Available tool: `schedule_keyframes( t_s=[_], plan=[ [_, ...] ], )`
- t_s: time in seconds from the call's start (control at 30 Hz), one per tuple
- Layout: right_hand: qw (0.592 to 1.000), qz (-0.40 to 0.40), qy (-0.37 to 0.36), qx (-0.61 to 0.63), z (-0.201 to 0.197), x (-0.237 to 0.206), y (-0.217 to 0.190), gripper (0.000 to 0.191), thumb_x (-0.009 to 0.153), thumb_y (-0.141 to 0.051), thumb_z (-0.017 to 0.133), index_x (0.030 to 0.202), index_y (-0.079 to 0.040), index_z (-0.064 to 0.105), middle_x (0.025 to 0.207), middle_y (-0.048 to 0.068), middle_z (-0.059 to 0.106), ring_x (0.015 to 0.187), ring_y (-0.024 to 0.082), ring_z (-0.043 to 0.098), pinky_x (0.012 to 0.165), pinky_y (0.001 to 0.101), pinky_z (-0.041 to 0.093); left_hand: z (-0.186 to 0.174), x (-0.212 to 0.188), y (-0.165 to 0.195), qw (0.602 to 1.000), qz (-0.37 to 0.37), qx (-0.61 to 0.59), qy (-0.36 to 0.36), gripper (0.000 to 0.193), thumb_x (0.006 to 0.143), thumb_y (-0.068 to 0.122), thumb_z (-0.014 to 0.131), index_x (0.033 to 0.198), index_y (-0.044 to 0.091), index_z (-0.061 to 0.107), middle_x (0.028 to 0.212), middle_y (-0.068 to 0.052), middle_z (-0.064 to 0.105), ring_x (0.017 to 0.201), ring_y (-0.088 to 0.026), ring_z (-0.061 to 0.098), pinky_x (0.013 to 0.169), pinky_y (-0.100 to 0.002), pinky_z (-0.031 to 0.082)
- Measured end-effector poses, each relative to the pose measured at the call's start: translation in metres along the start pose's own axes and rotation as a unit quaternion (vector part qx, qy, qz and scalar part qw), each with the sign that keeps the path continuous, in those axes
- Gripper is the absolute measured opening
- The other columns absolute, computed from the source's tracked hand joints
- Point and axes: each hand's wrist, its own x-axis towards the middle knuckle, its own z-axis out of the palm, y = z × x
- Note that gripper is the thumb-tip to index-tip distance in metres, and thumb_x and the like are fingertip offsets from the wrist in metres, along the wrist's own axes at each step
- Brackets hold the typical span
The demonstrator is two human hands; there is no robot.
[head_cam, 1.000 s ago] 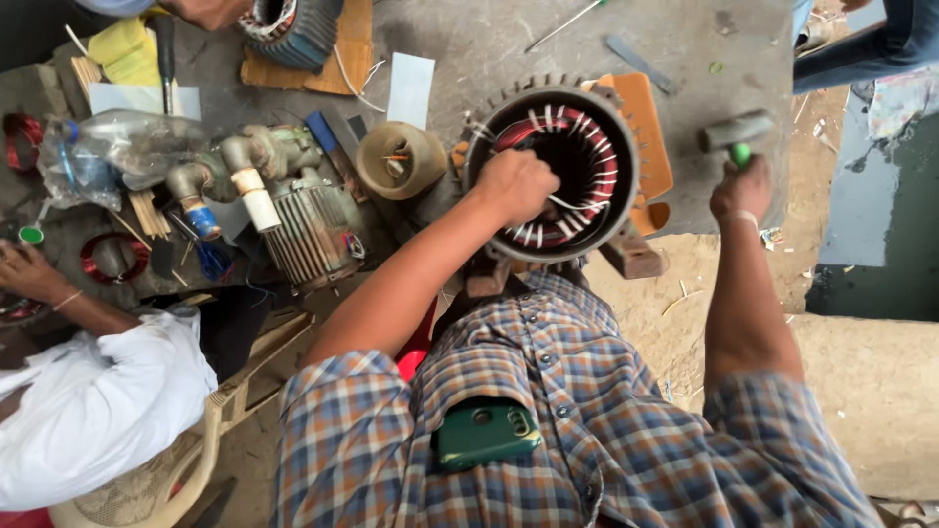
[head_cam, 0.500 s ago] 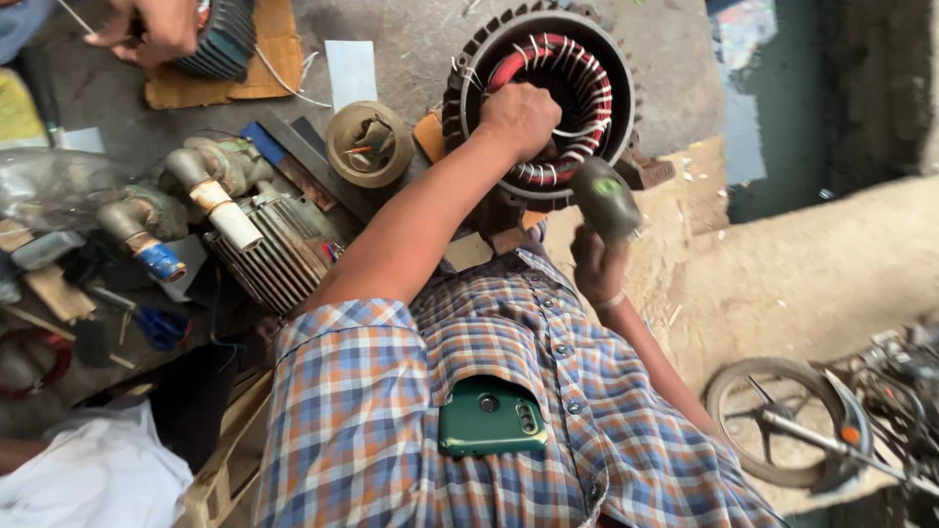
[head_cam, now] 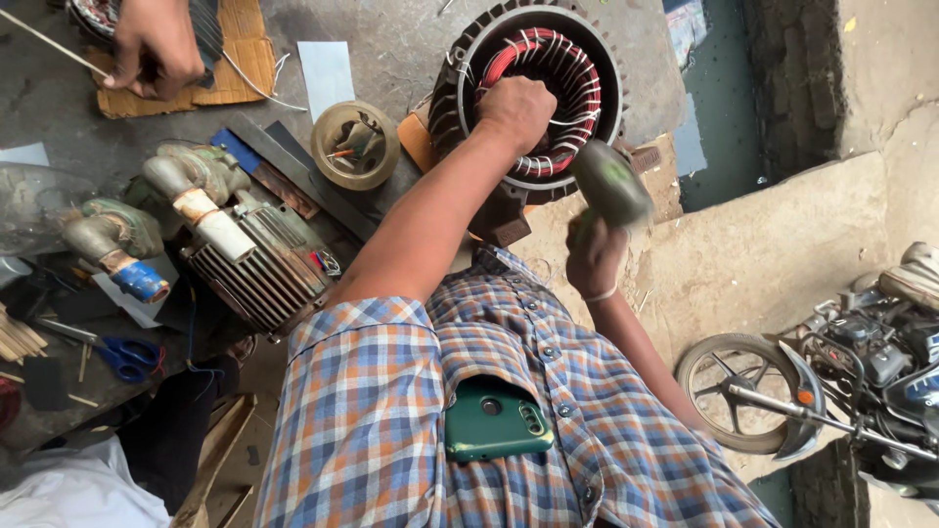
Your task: The person works on an electric motor stator on a workbench, hammering around the copper windings with a mallet and tying the coil ends together with wire, pressing and adjusting the windings by hand as they secure the coil bundle.
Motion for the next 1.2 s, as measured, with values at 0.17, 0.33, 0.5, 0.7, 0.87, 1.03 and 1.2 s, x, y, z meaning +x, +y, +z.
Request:
schedule_keyframes(
  t_s=[0.17,0.33,0.5,0.7,0.87,1.03,1.2],
  plan=[
    [0.992,0.011,-0.037,-0.117,-0.011,-0.001,-0.020,0.030,0.109,-0.026,0.045,0.110,0.002,0.057,0.071,0.006,0.056,0.060,0.027,0.057,0.054,0.0383,0.042,0.009,0.003,0.002,0.999,-0.005,0.013,0.048,0.014,0.088,0.012,0.068,0.090,0.011,0.082,0.095,-0.013,0.078,0.092,-0.029,0.076,0.077,-0.041,0.061],
    [0.988,0.000,-0.065,-0.140,-0.019,0.011,-0.017,0.030,0.111,-0.025,0.041,0.098,-0.003,0.056,0.065,0.000,0.048,0.054,0.025,0.050,0.055,0.0364,0.036,0.007,0.003,0.001,0.998,-0.026,0.002,0.049,0.013,0.082,0.012,0.069,0.088,0.010,0.081,0.094,-0.012,0.077,0.090,-0.031,0.075,0.071,-0.043,0.061],
    [0.994,-0.099,-0.039,-0.035,-0.041,0.028,-0.022,0.021,0.109,-0.014,0.045,0.098,0.002,0.054,0.074,0.018,0.044,0.067,0.039,0.042,0.060,0.0447,0.034,0.007,0.005,-0.002,0.999,-0.030,0.010,0.019,0.013,0.083,0.016,0.070,0.087,0.010,0.081,0.093,-0.012,0.077,0.092,-0.031,0.075,0.074,-0.041,0.061],
    [0.962,0.015,-0.140,-0.235,-0.042,0.057,-0.045,0.025,0.108,-0.022,0.052,0.118,0.001,0.056,0.083,0.031,0.065,0.077,0.053,0.060,0.065,0.0609,0.044,0.013,0.005,-0.002,0.998,-0.029,0.038,0.036,0.014,0.086,0.011,0.067,0.086,0.011,0.081,0.091,-0.013,0.078,0.089,-0.031,0.076,0.073,-0.041,0.062],
    [0.969,-0.040,-0.166,-0.178,-0.049,0.073,-0.042,0.029,0.111,-0.026,0.051,0.124,0.000,0.056,0.082,0.029,0.065,0.076,0.049,0.061,0.063,0.0553,0.046,-0.006,0.001,0.001,0.998,-0.040,0.040,0.007,0.012,0.084,0.015,0.070,0.086,0.010,0.080,0.092,-0.014,0.077,0.091,-0.033,0.075,0.074,-0.043,0.061],
    [0.959,0.082,-0.140,0.232,-0.117,0.095,-0.036,0.032,0.113,-0.022,0.050,0.141,-0.006,0.050,0.073,-0.002,0.044,0.061,0.005,0.040,0.055,0.0270,0.035,-0.037,-0.038,0.040,0.976,-0.156,-0.144,0.047,0.036,0.082,0.037,0.080,0.092,0.003,0.074,0.097,-0.019,0.073,0.098,-0.035,0.068,0.089,-0.046,0.055],
    [0.963,-0.047,-0.265,0.021,-0.156,0.137,-0.068,0.025,0.111,-0.018,0.051,0.125,-0.002,0.063,0.077,0.008,0.064,0.067,0.014,0.060,0.066,0.0306,0.050,-0.025,-0.098,0.116,0.926,-0.040,-0.375,0.015,0.030,0.090,0.014,0.049,0.100,0.004,0.075,0.103,-0.020,0.074,0.097,-0.037,0.071,0.094,-0.048,0.053]
  ],
)
